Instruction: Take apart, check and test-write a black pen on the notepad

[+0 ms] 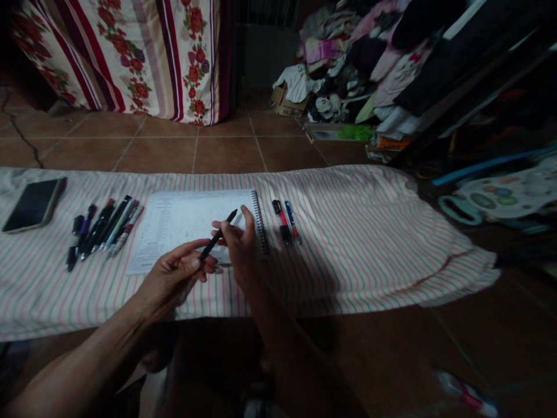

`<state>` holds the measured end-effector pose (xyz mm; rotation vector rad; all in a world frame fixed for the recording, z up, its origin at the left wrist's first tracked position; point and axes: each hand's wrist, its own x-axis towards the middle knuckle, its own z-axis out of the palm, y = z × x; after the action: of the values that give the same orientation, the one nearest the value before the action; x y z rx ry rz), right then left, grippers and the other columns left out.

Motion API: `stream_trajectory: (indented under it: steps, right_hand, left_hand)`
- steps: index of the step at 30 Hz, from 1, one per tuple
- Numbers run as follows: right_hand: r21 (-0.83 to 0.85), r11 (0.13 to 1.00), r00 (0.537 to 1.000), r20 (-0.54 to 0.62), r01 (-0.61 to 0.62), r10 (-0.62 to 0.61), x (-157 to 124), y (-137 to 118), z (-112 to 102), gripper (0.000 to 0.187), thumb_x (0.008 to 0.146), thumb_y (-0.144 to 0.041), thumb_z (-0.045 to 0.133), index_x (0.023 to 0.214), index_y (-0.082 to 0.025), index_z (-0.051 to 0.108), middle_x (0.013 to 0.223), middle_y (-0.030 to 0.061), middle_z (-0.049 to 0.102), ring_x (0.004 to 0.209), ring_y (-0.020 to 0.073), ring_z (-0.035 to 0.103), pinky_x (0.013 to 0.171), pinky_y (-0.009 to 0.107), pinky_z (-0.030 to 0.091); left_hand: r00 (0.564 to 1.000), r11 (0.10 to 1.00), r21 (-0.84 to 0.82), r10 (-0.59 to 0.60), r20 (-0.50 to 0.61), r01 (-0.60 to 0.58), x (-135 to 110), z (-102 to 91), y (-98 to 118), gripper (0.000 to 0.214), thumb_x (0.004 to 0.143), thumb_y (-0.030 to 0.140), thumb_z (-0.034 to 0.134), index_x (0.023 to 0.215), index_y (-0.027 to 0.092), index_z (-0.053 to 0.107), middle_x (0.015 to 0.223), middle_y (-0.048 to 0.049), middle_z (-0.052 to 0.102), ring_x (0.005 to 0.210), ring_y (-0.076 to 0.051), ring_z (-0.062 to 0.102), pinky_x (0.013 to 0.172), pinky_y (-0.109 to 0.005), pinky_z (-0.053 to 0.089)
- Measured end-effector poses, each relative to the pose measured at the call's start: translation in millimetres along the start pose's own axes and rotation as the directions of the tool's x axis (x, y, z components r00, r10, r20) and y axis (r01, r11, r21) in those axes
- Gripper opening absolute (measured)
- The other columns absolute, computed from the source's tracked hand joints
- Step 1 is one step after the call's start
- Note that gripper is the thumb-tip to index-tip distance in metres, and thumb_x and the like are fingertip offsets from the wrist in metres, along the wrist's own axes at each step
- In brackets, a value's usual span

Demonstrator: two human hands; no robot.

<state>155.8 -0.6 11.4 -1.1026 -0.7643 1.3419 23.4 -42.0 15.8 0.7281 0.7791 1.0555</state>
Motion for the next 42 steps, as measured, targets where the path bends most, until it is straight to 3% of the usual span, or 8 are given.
stream_trajectory:
  steps: [6, 13, 21, 26, 29, 34, 38, 42]
  right_hand:
    - [-0.151, 0.984, 0.986, 0.156, 0.090, -0.066, -2.1, 0.0, -1.1, 0.033, 0.083, -0.041, 0.049, 0.109, -0.022, 0.054, 0.099, 0.0074, 0.065, 0.077, 0.0168, 0.065, 0.066, 0.031, 0.052]
    - [-0.319, 0.870, 0.906, 0.324, 0.376, -0.273, 1.7, 12.1, -6.7, 0.037, 0.085, -0.039, 0.045, 0.117, -0.021, 0.049, 0.105, 0.0101, 0.063, 0.083, 0.0184, 0.066, 0.069, 0.032, 0.054]
    - [-0.445, 0.788, 0.902, 0.271, 0.426, -0.335, -1.7, 10.3, -4.6, 0.026, 0.084, -0.024, 0.048, 0.109, -0.024, 0.057, 0.097, 0.0058, 0.068, 0.080, 0.0175, 0.068, 0.072, 0.033, 0.055]
    - [-0.510, 0.690, 0.858, 0.326, 0.513, -0.397, -7.6, 7.3, -3.5, 0.026, 0.086, -0.020, 0.043, 0.106, -0.023, 0.060, 0.093, 0.0050, 0.068, 0.081, 0.0162, 0.068, 0.075, 0.030, 0.054]
    - [-0.523, 0.647, 0.831, 0.382, 0.556, -0.405, -13.2, 5.1, -3.4, 0.029, 0.087, -0.017, 0.039, 0.107, -0.021, 0.059, 0.094, 0.0060, 0.067, 0.082, 0.0161, 0.067, 0.074, 0.029, 0.054]
    - [-0.501, 0.621, 0.796, 0.430, 0.603, -0.427, -19.7, 7.7, -3.8, 0.029, 0.084, -0.021, 0.048, 0.112, -0.023, 0.056, 0.098, 0.0054, 0.067, 0.088, 0.0170, 0.066, 0.077, 0.028, 0.053]
    - [-0.482, 0.612, 0.776, 0.452, 0.627, -0.440, -20.8, 11.0, -5.0, 0.032, 0.083, -0.024, 0.050, 0.115, -0.023, 0.053, 0.101, 0.0063, 0.066, 0.091, 0.0187, 0.066, 0.078, 0.030, 0.054]
    - [-0.464, 0.596, 0.751, 0.482, 0.656, -0.452, -21.7, 11.0, -6.7, 0.040, 0.082, -0.033, 0.053, 0.120, -0.024, 0.049, 0.107, 0.0077, 0.063, 0.094, 0.0199, 0.064, 0.081, 0.034, 0.054]
  left_hand:
    - [1.000, 1.000, 0.000, 0.020, -0.008, -0.020, -1.1, 1.1, 3.8, 0.034, 0.070, 0.020, 0.071, 0.104, 0.017, 0.067, 0.079, -0.0086, 0.072, 0.069, -0.016, 0.063, 0.063, -0.026, 0.046]
    - [0.997, 0.997, 0.019, 0.073, 0.009, -0.073, -3.9, 0.6, 12.1, 0.033, 0.069, 0.019, 0.073, 0.102, 0.018, 0.069, 0.079, -0.0076, 0.072, 0.068, -0.015, 0.064, 0.065, -0.026, 0.047]
    - [0.992, 0.988, 0.093, 0.122, 0.031, -0.125, -6.4, -0.8, 13.7, 0.032, 0.067, 0.021, 0.074, 0.099, 0.018, 0.070, 0.076, -0.0070, 0.073, 0.066, -0.017, 0.065, 0.063, -0.029, 0.051]
    - [0.988, 0.955, 0.252, 0.143, 0.064, -0.155, -11.6, -1.0, 9.3, 0.039, 0.070, 0.021, 0.072, 0.108, 0.019, 0.066, 0.079, -0.0053, 0.073, 0.067, -0.015, 0.066, 0.065, -0.028, 0.053]
    - [0.972, 0.871, 0.432, 0.202, 0.116, -0.233, -15.9, 1.1, 6.2, 0.032, 0.076, 0.022, 0.065, 0.107, 0.017, 0.066, 0.075, -0.0045, 0.072, 0.064, -0.014, 0.065, 0.063, -0.027, 0.054]
    - [0.890, 0.601, 0.669, 0.396, 0.226, -0.437, -19.1, 4.7, 6.5, 0.026, 0.076, 0.020, 0.064, 0.101, 0.017, 0.068, 0.079, -0.0037, 0.072, 0.067, -0.013, 0.066, 0.066, -0.023, 0.053]
    - [0.836, 0.468, 0.714, 0.450, 0.314, -0.521, -19.2, 5.6, 7.9, 0.024, 0.077, 0.018, 0.062, 0.100, 0.016, 0.066, 0.078, -0.0028, 0.071, 0.066, -0.012, 0.065, 0.064, -0.020, 0.051]
    - [0.812, 0.404, 0.729, 0.457, 0.363, -0.553, -18.8, 4.6, 7.6, 0.021, 0.078, 0.018, 0.061, 0.098, 0.017, 0.066, 0.080, -0.0030, 0.069, 0.071, -0.012, 0.064, 0.065, -0.020, 0.050]
